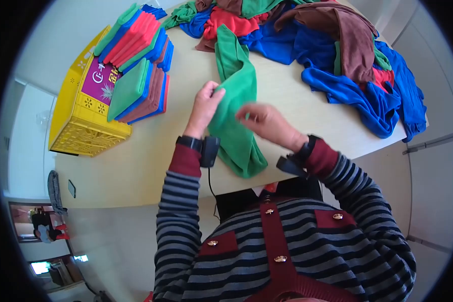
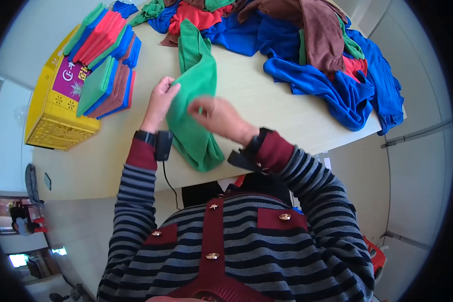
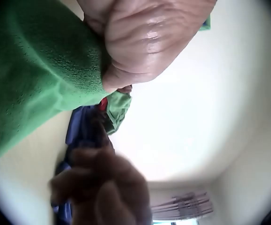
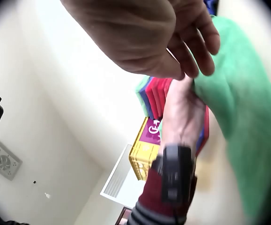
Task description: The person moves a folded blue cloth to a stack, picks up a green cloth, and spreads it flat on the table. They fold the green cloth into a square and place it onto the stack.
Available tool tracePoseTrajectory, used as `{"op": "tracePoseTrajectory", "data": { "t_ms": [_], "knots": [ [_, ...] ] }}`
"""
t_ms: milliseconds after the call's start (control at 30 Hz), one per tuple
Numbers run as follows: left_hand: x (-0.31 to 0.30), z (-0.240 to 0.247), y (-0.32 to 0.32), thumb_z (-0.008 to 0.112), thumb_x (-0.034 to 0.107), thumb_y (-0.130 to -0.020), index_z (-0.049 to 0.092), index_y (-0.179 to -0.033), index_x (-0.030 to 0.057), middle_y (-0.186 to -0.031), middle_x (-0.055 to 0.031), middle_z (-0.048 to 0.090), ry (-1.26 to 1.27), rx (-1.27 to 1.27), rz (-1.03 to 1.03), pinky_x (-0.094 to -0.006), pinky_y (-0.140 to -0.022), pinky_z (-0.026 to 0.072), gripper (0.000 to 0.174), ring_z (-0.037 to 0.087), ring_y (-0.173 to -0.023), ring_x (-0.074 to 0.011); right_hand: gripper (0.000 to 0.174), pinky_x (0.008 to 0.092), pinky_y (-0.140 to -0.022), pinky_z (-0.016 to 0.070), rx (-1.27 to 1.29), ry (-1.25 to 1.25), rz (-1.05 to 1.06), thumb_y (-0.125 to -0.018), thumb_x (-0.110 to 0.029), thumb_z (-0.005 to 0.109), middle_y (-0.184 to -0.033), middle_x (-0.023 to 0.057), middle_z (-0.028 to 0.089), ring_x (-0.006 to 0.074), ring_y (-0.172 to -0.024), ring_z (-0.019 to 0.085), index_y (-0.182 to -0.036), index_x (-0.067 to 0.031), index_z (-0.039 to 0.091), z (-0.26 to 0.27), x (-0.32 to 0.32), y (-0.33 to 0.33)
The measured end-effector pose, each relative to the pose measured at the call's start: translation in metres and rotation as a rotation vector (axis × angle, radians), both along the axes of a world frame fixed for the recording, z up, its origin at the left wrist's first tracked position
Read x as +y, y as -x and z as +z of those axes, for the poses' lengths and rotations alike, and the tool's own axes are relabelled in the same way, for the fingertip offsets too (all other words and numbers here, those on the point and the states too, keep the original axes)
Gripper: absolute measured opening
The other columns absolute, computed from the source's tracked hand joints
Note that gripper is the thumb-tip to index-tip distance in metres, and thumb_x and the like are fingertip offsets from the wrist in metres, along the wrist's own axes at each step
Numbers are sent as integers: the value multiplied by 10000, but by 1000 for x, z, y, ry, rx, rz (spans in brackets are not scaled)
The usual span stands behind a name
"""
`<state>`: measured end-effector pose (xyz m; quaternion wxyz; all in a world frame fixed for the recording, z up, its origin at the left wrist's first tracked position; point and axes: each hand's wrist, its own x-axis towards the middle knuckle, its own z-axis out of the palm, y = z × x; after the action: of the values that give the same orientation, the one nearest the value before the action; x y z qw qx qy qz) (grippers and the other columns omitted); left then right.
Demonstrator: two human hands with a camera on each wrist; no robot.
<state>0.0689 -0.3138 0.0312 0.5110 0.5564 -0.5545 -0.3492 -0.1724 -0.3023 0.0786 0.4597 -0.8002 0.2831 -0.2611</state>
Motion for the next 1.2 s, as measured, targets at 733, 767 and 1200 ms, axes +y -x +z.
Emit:
{"op": "tracePoseTrajectory", "data": {
  "t_ms": [733, 767, 1200],
  "knots": [
    [157, 139, -18, 733, 9, -852, 590, -895, -9, -798, -75, 562, 301, -522, 199, -273, -684, 461, 150, 534, -708, -176, 149, 423, -731, 523, 300, 702, 75, -790, -99, 694, -865, 142, 642, 353, -845, 654, -930, -59, 662, 17, -122, 64],
    [162, 144, -22, 735, 8, -848, 577, -883, -9, -791, -74, 539, 296, -552, 205, -273, -681, 453, 162, 520, -704, -179, 149, 423, -731, 523, 297, 701, 73, -790, -99, 694, -865, 142, 642, 353, -845, 654, -930, -59, 662, 15, -123, 73],
    [198, 165, -50, 747, 14, -777, 491, -817, -8, -808, -97, 480, 75, -798, 142, -303, -681, 430, 260, 488, -720, -218, 97, 348, -731, 516, 140, 824, -326, -846, -59, 676, -883, 111, 626, 294, -840, 649, -937, -43, 645, 90, -117, 148]
  ]
}}
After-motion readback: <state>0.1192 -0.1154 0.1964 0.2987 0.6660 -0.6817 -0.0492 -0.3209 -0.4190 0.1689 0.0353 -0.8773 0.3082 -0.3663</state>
